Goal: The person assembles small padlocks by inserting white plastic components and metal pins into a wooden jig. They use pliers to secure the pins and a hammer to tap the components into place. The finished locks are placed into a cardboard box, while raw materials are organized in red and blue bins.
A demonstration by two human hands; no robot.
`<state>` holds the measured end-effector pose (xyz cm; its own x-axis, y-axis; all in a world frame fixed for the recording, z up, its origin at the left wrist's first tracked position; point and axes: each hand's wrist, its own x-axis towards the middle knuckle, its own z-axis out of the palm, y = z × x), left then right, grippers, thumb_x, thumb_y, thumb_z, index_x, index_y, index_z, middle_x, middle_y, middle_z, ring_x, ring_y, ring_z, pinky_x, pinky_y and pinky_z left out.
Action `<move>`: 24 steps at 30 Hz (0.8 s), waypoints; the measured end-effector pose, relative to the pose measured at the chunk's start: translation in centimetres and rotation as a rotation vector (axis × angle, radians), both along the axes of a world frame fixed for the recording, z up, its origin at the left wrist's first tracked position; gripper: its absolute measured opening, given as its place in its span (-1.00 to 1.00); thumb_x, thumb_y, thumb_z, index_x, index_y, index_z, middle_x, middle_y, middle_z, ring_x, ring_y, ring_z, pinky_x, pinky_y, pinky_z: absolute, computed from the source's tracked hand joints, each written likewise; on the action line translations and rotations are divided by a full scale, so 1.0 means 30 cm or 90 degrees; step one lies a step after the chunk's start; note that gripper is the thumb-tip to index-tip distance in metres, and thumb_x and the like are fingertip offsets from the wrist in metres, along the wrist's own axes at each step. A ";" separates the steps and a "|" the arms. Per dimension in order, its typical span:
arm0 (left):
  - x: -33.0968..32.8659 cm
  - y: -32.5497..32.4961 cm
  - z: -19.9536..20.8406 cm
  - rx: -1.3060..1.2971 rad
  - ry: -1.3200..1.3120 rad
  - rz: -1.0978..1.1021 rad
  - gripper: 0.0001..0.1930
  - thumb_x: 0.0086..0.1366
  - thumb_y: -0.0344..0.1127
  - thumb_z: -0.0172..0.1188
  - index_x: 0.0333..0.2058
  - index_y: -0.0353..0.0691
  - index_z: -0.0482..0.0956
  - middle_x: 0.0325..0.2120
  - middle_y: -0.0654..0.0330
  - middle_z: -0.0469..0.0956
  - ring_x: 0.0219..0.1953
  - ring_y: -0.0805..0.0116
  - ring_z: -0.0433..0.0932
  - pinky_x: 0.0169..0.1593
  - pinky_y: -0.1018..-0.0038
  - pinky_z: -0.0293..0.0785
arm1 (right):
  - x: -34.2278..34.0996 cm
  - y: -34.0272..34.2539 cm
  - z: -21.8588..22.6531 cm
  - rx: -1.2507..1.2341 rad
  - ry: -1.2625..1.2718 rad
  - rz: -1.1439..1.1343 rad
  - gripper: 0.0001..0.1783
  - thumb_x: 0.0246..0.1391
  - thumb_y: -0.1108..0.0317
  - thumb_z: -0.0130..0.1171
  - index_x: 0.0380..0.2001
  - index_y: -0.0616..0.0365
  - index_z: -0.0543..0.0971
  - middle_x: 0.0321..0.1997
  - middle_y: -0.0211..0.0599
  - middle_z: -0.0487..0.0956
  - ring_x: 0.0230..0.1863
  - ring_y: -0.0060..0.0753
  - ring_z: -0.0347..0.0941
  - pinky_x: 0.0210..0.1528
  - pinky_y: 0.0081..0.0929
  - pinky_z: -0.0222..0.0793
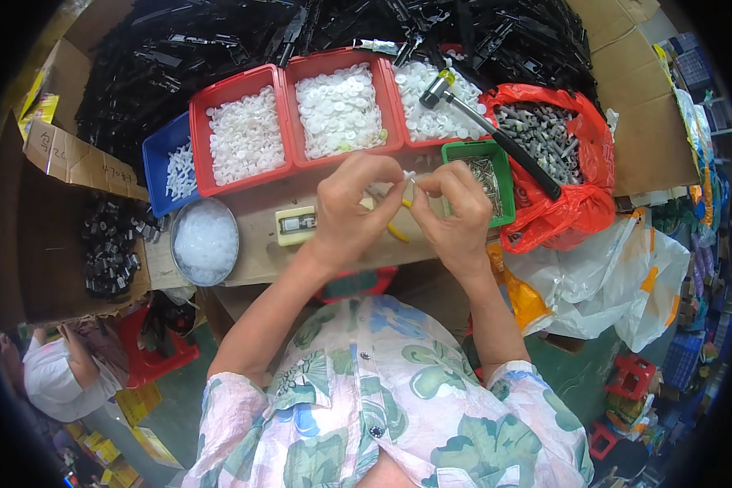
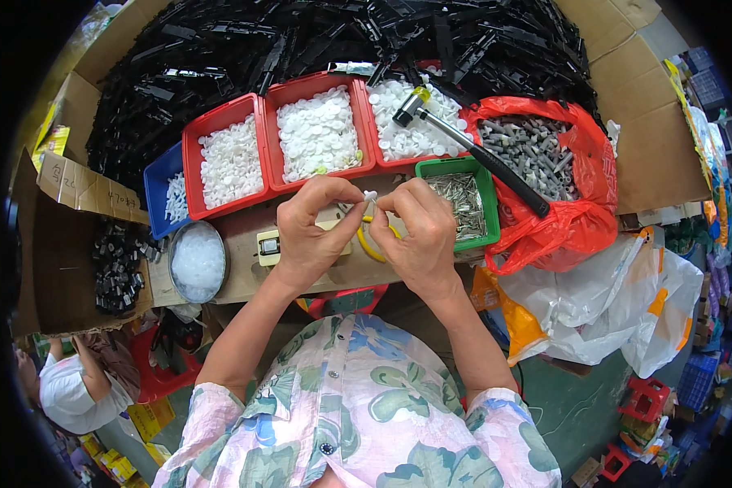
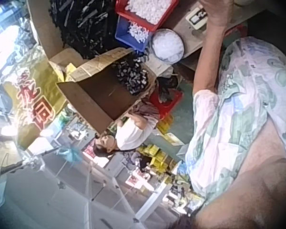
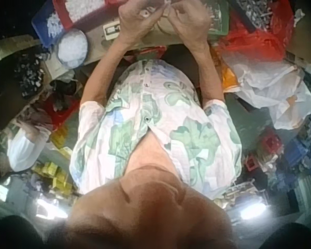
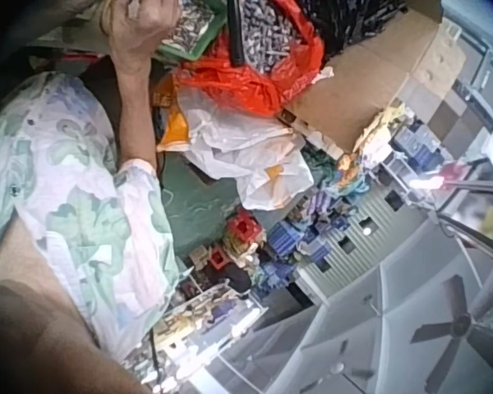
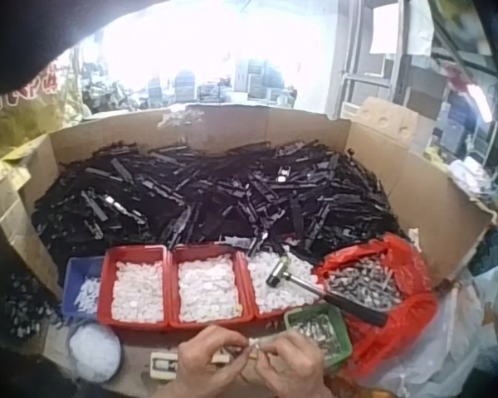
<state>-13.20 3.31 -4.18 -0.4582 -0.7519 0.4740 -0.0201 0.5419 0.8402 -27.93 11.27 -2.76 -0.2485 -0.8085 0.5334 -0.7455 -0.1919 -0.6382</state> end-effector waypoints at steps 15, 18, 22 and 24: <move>0.083 -0.008 -0.001 -0.028 -0.021 -0.025 -0.74 0.08 -0.64 0.37 -0.23 -0.31 0.60 -0.32 0.18 0.63 -0.26 0.41 0.61 -0.16 0.45 0.54 | -0.006 -0.037 0.039 0.082 -0.037 0.168 -0.87 0.06 0.58 0.27 -0.29 0.25 0.60 -0.35 -0.20 0.59 -0.31 -0.23 0.58 -0.29 -0.36 0.43; 0.110 0.003 -0.003 0.102 0.023 -0.027 -0.70 0.07 -0.57 0.43 -0.19 -0.33 0.62 -0.25 0.19 0.62 -0.22 0.42 0.59 -0.13 0.46 0.51 | 0.008 -0.034 0.032 0.131 -0.117 0.176 -0.90 0.09 0.55 0.26 -0.29 0.26 0.59 -0.34 -0.21 0.60 -0.32 -0.31 0.57 -0.29 -0.41 0.42; 0.123 0.011 0.011 0.152 0.023 -0.025 -0.65 0.06 -0.46 0.49 -0.15 -0.33 0.65 -0.20 0.19 0.61 -0.18 0.42 0.57 -0.09 0.49 0.47 | 0.031 -0.018 -0.006 0.181 -0.303 0.191 -0.91 0.17 0.49 0.24 -0.26 0.27 0.57 -0.31 -0.30 0.61 -0.31 -0.51 0.53 -0.26 -0.50 0.42; 0.135 0.005 -0.006 0.130 0.008 -0.036 -0.66 0.06 -0.42 0.49 -0.16 -0.32 0.67 -0.21 0.18 0.62 -0.19 0.42 0.57 -0.11 0.50 0.47 | 0.048 -0.019 -0.023 0.180 -0.385 0.213 -0.90 0.20 0.47 0.23 -0.25 0.28 0.57 -0.30 -0.34 0.61 -0.30 -0.58 0.52 -0.24 -0.54 0.42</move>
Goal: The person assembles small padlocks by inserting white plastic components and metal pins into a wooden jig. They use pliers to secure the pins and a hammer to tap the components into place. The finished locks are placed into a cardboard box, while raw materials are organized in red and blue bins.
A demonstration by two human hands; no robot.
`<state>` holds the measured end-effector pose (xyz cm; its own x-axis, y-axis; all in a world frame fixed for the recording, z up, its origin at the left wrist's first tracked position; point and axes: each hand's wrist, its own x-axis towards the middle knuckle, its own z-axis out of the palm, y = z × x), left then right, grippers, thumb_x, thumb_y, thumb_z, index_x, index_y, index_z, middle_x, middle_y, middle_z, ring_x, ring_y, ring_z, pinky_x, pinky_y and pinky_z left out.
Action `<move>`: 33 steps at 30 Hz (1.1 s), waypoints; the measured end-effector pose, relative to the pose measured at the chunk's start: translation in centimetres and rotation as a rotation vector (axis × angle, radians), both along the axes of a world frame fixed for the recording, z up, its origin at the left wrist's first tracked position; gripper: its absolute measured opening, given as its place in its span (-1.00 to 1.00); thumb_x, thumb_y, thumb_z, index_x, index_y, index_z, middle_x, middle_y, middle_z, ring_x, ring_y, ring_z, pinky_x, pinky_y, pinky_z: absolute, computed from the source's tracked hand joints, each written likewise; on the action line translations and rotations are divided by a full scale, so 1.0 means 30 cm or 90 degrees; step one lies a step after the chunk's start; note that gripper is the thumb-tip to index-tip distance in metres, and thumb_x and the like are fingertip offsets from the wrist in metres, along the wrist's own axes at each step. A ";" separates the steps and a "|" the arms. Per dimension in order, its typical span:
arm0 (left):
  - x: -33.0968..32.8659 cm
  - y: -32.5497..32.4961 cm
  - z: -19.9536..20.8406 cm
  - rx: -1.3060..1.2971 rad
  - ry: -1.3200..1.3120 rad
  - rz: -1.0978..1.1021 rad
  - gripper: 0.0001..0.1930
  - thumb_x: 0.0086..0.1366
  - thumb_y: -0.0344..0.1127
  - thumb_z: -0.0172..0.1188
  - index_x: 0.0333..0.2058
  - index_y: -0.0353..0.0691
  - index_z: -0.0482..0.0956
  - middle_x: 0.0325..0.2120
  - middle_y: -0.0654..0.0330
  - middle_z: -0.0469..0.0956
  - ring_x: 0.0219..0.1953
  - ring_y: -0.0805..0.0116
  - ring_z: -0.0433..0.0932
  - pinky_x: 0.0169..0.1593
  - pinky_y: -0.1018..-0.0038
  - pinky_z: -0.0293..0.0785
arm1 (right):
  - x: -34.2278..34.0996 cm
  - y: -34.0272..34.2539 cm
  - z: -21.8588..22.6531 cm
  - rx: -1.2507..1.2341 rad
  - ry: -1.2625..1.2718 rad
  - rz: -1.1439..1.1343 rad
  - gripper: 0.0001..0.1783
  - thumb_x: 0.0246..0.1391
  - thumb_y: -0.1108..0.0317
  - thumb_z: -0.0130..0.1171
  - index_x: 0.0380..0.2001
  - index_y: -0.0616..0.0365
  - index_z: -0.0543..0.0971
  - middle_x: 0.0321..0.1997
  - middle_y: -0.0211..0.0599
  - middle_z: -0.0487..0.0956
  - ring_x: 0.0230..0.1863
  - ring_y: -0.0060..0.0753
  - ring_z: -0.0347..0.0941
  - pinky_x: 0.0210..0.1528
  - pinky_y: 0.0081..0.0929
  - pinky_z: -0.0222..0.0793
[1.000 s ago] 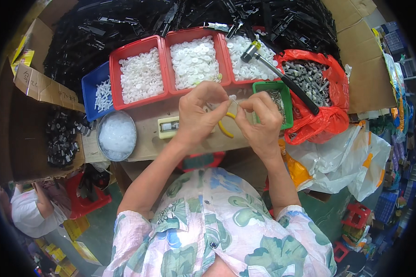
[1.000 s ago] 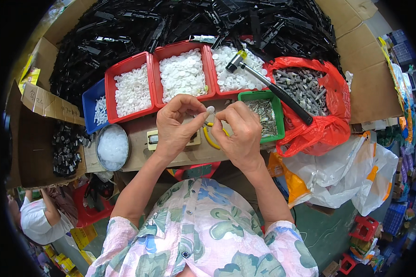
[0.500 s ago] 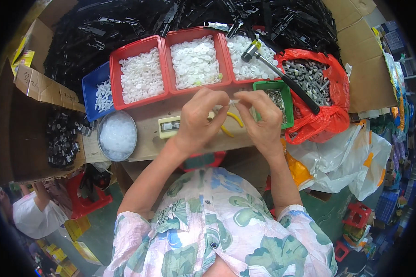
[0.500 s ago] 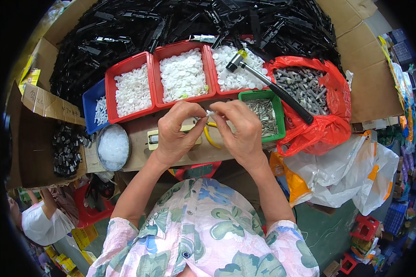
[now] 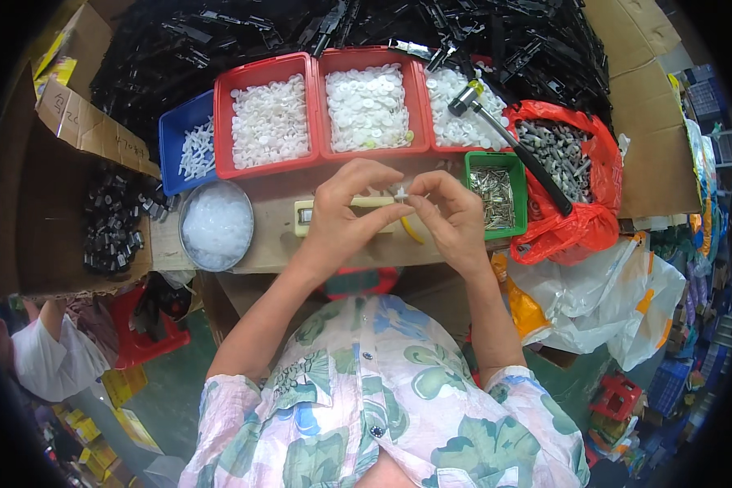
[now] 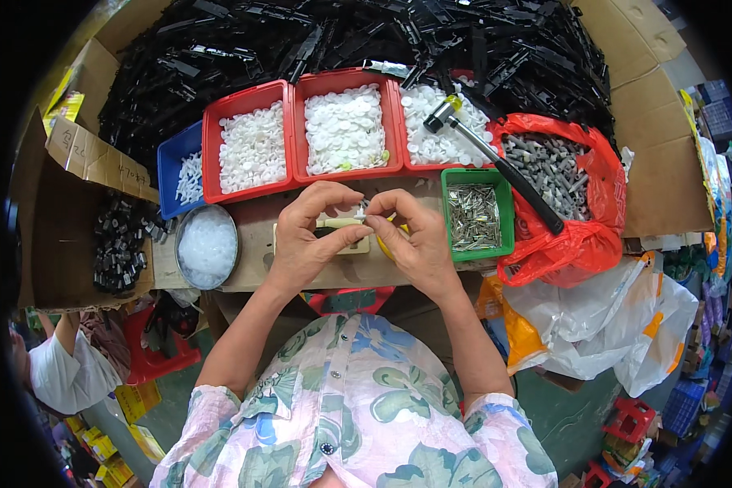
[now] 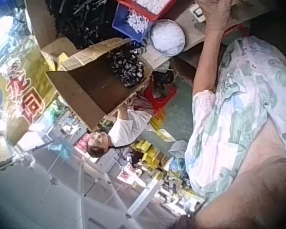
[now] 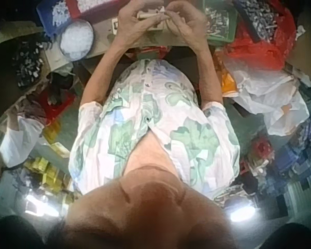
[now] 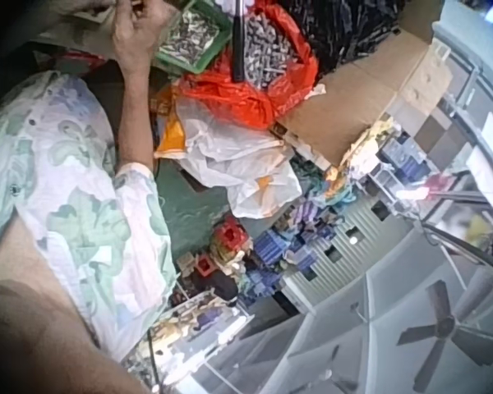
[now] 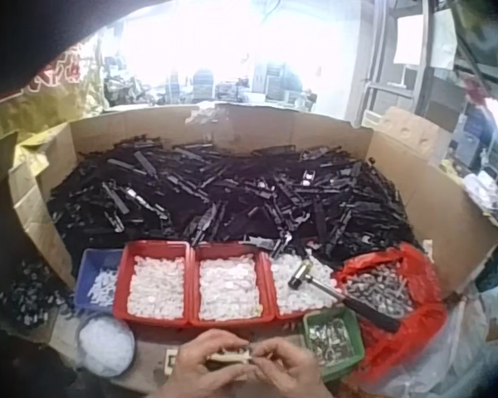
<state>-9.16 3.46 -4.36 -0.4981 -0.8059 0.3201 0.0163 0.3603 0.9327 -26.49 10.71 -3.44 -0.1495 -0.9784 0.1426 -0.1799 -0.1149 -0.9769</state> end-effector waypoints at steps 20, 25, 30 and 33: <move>0.112 0.016 0.009 -0.082 -0.118 0.064 -0.64 -0.02 -0.42 0.52 -0.20 -0.32 0.69 -0.25 0.13 0.63 -0.15 0.24 0.57 -0.08 0.38 0.49 | 0.050 -0.042 -0.013 -0.134 0.193 0.083 -0.89 0.04 0.62 0.28 -0.32 0.28 0.61 -0.27 -0.16 0.60 -0.29 -0.25 0.56 -0.28 -0.38 0.43; 0.207 0.039 -0.034 -0.243 -0.218 0.176 -0.59 -0.07 -0.39 0.53 -0.18 -0.29 0.69 -0.32 0.14 0.60 -0.24 0.20 0.52 -0.16 0.34 0.46 | 0.070 -0.069 -0.056 -0.150 0.319 0.113 -0.88 -0.02 0.57 0.28 -0.34 0.24 0.59 -0.22 -0.22 0.55 -0.21 -0.15 0.50 -0.22 -0.27 0.38; 0.251 0.091 -0.092 -0.384 -0.290 0.173 -0.65 -0.04 -0.40 0.50 -0.21 -0.23 0.69 -0.51 0.22 0.45 -0.38 0.21 0.43 -0.25 0.29 0.39 | 0.090 -0.094 -0.067 -0.159 0.427 0.165 -0.91 -0.01 0.49 0.25 -0.37 0.19 0.59 -0.17 -0.26 0.51 -0.10 -0.15 0.47 -0.12 -0.21 0.33; 0.254 0.103 -0.109 -0.457 -0.338 0.133 -0.66 0.00 -0.38 0.48 -0.19 -0.20 0.68 -0.54 0.29 0.42 -0.43 0.27 0.39 -0.30 0.31 0.33 | 0.105 -0.106 -0.051 -0.158 0.471 0.193 -0.93 0.02 0.48 0.23 -0.37 0.19 0.60 -0.15 -0.27 0.50 -0.06 -0.19 0.46 -0.10 -0.21 0.32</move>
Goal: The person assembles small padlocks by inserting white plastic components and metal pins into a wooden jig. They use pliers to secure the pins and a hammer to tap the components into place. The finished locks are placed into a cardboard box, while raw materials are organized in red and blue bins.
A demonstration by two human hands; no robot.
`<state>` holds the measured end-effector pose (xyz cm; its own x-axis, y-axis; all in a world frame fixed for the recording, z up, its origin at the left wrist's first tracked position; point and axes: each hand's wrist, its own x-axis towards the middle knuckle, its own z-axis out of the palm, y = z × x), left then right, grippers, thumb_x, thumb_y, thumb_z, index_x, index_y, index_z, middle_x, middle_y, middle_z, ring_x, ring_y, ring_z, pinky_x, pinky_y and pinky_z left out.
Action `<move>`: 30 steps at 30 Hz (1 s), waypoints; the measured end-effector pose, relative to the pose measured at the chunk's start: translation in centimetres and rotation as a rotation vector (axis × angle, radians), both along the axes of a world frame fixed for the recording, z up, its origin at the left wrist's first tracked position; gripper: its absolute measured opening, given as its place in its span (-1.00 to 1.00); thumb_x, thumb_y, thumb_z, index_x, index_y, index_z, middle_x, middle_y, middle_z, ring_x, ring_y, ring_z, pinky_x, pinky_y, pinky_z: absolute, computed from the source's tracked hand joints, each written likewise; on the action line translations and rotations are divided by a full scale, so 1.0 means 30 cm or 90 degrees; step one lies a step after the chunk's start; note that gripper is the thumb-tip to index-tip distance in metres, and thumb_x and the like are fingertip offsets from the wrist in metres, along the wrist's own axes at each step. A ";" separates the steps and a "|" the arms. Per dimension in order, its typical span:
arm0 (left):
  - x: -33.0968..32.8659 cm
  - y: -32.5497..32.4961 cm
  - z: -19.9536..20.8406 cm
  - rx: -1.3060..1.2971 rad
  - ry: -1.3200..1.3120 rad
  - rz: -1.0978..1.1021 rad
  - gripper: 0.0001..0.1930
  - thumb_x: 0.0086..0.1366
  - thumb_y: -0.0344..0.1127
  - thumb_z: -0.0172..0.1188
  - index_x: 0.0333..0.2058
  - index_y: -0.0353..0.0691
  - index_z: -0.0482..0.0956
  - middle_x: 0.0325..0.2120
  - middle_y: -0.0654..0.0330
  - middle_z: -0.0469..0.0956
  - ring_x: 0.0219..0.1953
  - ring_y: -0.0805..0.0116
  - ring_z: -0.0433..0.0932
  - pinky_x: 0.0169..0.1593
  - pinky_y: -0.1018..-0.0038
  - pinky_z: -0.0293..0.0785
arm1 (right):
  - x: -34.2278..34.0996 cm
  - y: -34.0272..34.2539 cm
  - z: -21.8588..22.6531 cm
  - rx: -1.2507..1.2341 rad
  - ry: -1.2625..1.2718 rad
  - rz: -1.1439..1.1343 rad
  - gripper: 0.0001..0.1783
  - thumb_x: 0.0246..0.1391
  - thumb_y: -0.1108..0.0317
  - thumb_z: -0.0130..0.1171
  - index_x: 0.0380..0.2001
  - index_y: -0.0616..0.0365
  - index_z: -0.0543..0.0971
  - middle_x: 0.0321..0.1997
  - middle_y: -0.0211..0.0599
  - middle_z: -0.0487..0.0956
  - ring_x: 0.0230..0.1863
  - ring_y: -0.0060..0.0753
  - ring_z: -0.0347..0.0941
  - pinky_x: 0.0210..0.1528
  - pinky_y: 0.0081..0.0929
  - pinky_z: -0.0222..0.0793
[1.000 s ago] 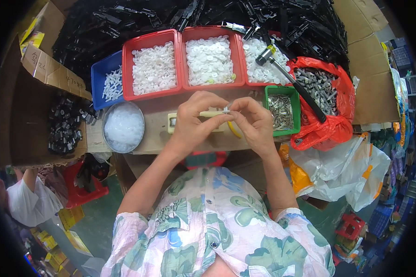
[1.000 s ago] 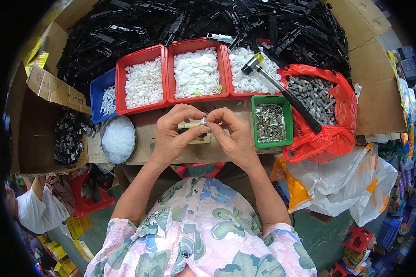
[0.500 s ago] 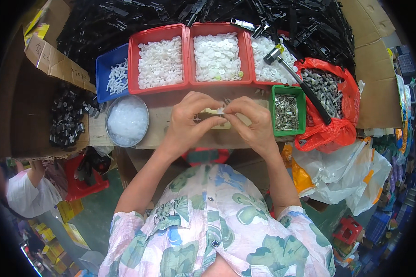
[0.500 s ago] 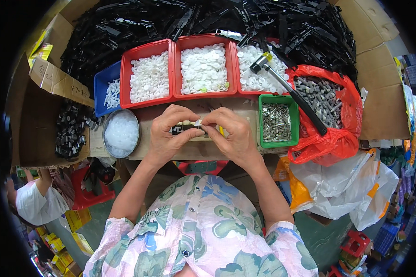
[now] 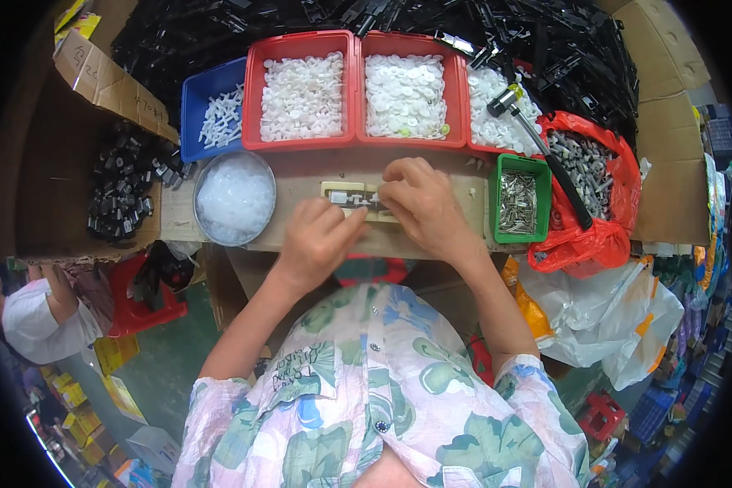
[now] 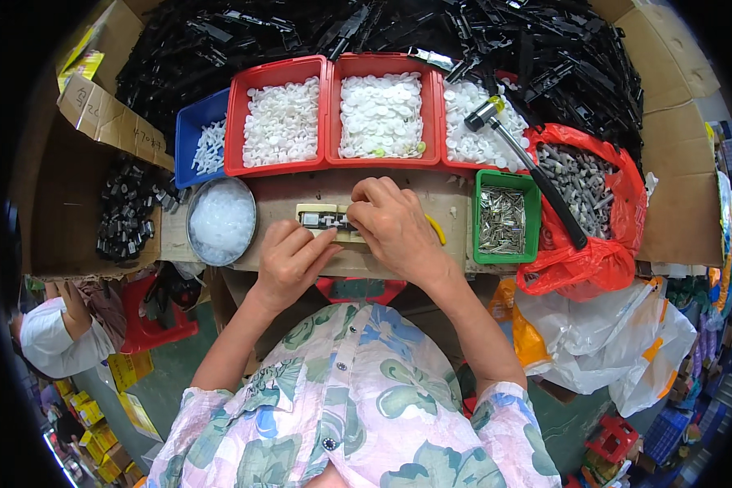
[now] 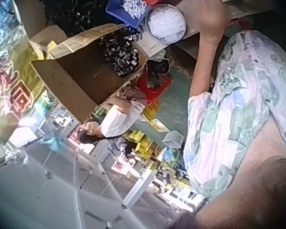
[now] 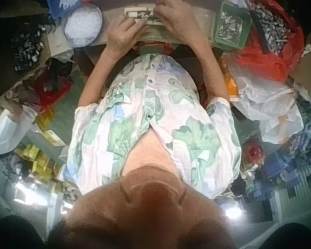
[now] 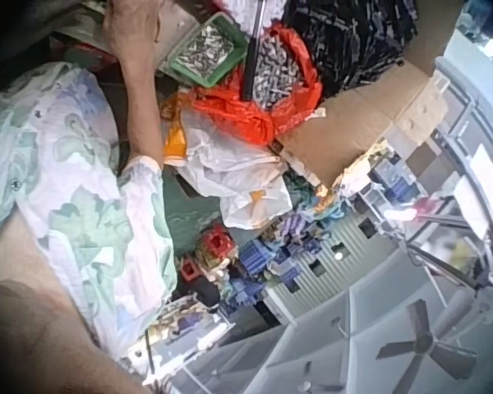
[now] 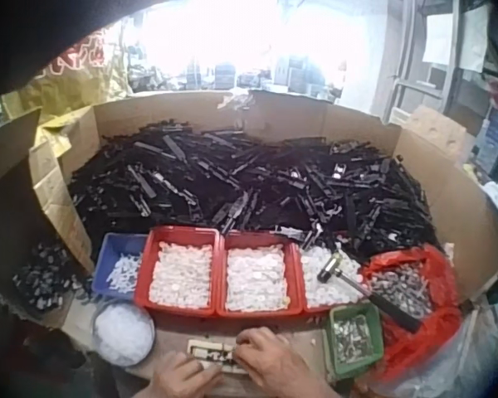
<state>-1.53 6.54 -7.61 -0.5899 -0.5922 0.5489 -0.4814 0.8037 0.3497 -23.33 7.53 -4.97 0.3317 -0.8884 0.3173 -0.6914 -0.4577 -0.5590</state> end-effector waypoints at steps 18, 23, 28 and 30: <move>-0.019 -0.011 -0.034 -0.051 -0.078 -0.031 -0.64 0.05 -0.41 0.43 -0.12 -0.22 0.66 -0.58 0.31 0.35 -0.46 0.29 0.36 -0.31 0.32 0.29 | -0.073 0.006 0.048 0.017 -0.013 -0.002 -0.85 -0.02 0.49 0.27 -0.31 0.20 0.60 -0.14 -0.24 0.51 -0.03 -0.14 0.46 -0.07 -0.20 0.36; -0.020 0.000 -0.045 -0.050 -0.040 -0.014 -0.65 0.05 -0.42 0.43 -0.12 -0.22 0.66 -0.58 0.27 0.33 -0.44 0.26 0.36 -0.29 0.29 0.30 | -0.290 0.075 0.175 -0.046 -0.025 -0.180 -0.84 -0.01 0.54 0.28 -0.29 0.22 0.62 -0.17 -0.17 0.57 -0.08 -0.08 0.53 -0.05 -0.25 0.44; -0.033 0.005 -0.034 -0.024 -0.042 -0.017 -0.64 0.06 -0.42 0.43 -0.12 -0.24 0.65 -0.57 0.26 0.34 -0.44 0.25 0.36 -0.27 0.27 0.31 | -0.623 0.157 0.236 -0.075 0.109 -0.455 -0.91 0.08 0.50 0.25 -0.32 0.28 0.63 -0.27 -0.04 0.61 -0.26 0.03 0.59 -0.14 -0.19 0.48; -0.033 0.005 -0.020 -0.016 -0.047 -0.025 -0.66 0.08 -0.42 0.41 -0.11 -0.26 0.65 -0.56 0.24 0.37 -0.43 0.24 0.39 -0.25 0.28 0.33 | -0.758 0.190 0.200 -0.032 0.215 -0.551 -0.88 0.09 0.44 0.26 -0.32 0.27 0.63 -0.27 -0.02 0.62 -0.28 0.06 0.59 -0.16 -0.15 0.48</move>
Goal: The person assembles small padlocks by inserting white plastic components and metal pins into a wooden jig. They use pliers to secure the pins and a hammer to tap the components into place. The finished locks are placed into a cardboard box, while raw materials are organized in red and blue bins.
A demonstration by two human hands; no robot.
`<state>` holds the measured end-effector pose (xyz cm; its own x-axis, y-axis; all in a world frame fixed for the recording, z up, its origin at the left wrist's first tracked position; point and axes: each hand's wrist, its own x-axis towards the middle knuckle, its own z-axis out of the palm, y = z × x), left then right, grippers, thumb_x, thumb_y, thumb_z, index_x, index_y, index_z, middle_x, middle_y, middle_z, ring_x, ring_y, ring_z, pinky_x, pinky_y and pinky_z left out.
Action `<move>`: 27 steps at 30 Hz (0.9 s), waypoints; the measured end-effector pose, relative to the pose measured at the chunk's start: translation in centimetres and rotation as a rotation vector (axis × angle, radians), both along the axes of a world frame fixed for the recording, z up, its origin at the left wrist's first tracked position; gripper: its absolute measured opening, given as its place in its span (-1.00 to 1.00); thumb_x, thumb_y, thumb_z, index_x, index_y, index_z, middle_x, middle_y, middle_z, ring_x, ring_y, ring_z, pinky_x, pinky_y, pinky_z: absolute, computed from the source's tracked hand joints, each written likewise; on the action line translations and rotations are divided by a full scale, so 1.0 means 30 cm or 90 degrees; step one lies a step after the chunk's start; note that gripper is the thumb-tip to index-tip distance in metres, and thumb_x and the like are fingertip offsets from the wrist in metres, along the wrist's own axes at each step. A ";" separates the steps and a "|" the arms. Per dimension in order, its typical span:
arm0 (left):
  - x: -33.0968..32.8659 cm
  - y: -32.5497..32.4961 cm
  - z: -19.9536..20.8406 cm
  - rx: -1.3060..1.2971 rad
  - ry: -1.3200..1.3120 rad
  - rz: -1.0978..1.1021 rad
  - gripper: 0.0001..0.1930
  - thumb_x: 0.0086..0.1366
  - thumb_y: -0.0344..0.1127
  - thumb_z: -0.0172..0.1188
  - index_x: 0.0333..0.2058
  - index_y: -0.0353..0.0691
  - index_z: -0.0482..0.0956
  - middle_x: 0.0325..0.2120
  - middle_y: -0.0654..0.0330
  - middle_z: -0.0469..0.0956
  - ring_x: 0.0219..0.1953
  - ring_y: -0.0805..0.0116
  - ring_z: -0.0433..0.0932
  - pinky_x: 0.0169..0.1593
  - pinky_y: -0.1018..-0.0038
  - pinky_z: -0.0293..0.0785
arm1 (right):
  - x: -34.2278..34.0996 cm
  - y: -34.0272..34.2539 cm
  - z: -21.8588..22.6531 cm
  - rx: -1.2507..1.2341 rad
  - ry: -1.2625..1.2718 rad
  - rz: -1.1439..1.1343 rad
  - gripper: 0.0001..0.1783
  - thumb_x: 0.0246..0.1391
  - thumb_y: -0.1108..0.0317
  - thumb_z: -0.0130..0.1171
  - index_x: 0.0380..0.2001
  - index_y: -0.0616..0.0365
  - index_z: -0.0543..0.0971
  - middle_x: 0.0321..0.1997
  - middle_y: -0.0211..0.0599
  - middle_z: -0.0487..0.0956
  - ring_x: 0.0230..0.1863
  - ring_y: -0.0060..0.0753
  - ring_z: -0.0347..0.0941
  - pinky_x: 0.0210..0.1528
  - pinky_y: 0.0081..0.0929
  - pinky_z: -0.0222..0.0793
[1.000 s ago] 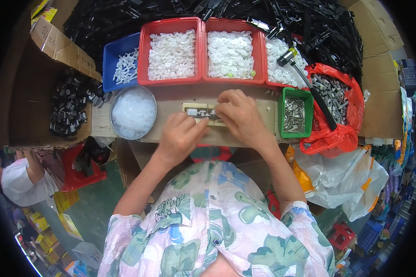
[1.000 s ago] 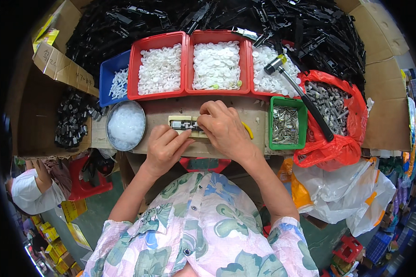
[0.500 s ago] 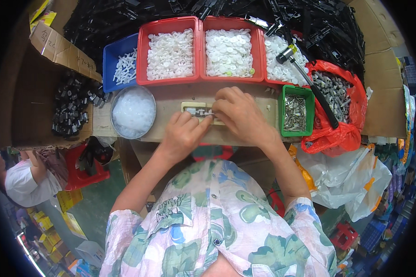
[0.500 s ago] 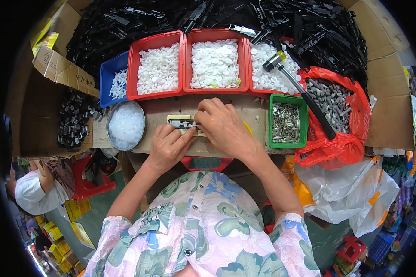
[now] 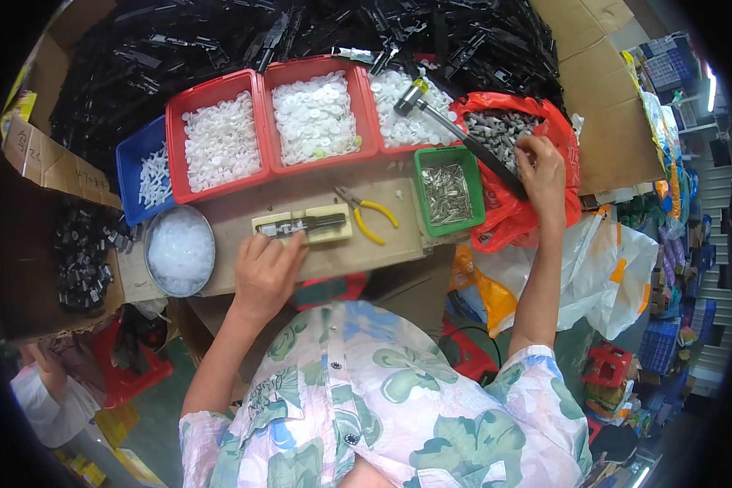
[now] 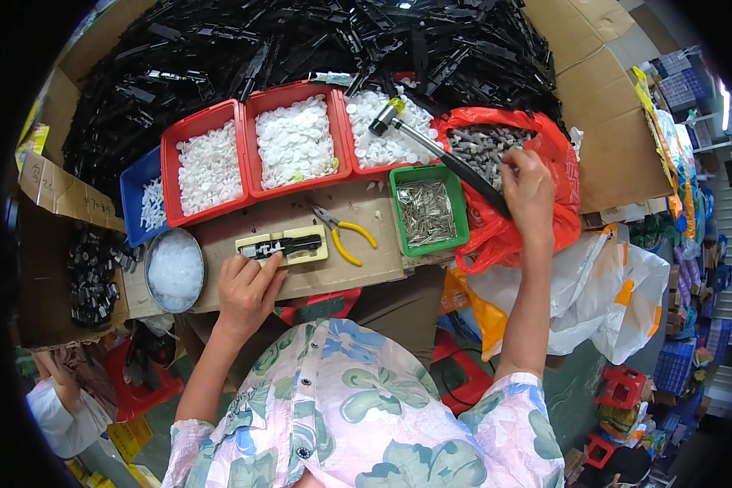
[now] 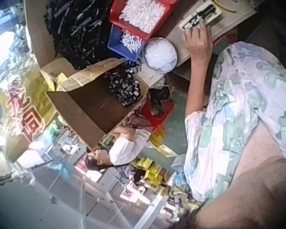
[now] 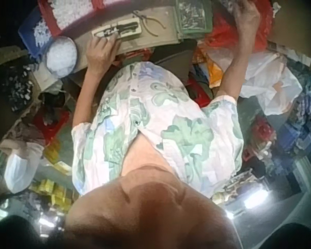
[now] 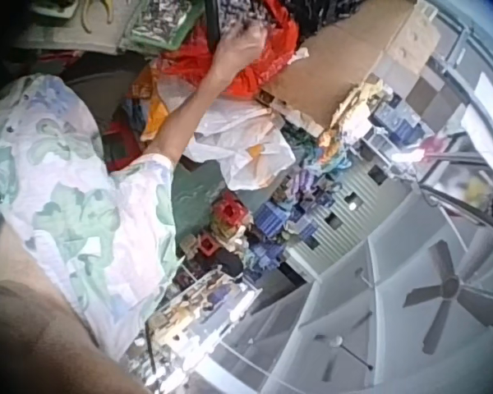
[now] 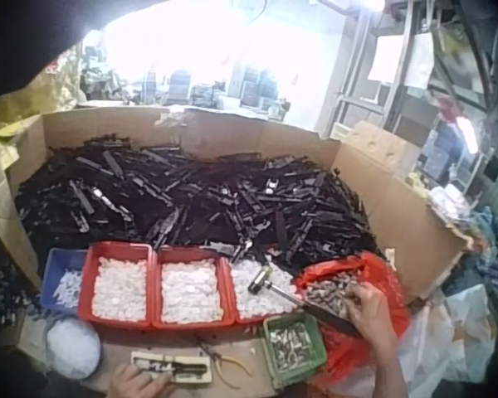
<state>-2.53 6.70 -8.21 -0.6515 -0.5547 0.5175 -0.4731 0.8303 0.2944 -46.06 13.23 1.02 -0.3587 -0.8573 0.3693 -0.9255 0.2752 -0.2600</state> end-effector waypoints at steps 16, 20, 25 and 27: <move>0.243 -0.078 0.176 -0.023 0.041 0.178 -0.74 0.02 -0.49 0.40 -0.24 -0.27 0.68 -0.55 0.16 0.45 -0.36 0.15 0.48 -0.24 0.24 0.36 | -0.399 -0.022 -0.133 0.144 0.100 -0.020 -0.58 -0.01 0.39 0.25 -0.03 0.28 0.59 -0.08 0.07 0.64 -0.03 0.12 0.57 0.06 -0.12 0.45; 0.408 -0.144 0.203 0.009 0.084 0.335 -0.78 0.06 -0.47 0.37 -0.26 -0.30 0.70 -0.51 0.08 0.53 -0.36 0.10 0.49 -0.23 0.24 0.40 | -0.426 0.015 -0.146 0.154 0.079 -0.006 -0.68 0.04 0.44 0.22 -0.08 0.23 0.58 -0.12 0.03 0.64 -0.08 0.09 0.57 -0.01 -0.09 0.44; 0.596 -0.258 0.163 -0.021 0.042 0.465 -0.82 0.12 -0.47 0.32 -0.26 -0.34 0.70 -0.44 0.03 0.60 -0.32 0.05 0.52 -0.19 0.21 0.45 | -0.416 0.035 -0.150 0.190 0.159 0.012 -0.70 0.12 0.44 0.21 -0.06 0.20 0.56 -0.12 -0.01 0.63 -0.06 0.05 0.55 0.00 -0.09 0.42; 0.638 -0.269 0.145 -0.012 0.040 0.485 -0.84 0.13 -0.47 0.31 -0.28 -0.34 0.70 -0.43 0.03 0.61 -0.31 0.04 0.53 -0.17 0.21 0.46 | -0.416 0.028 -0.151 0.193 0.159 0.007 -0.74 0.10 0.44 0.24 -0.12 0.25 0.57 -0.10 -0.02 0.61 -0.06 0.05 0.53 0.04 -0.07 0.39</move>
<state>16.62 -1.38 -3.86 -0.0615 -0.8296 0.5549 -0.8995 0.2870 0.3293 -58.55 14.09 -3.50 -0.2805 -0.9439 0.1741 -0.9531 0.2953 0.0657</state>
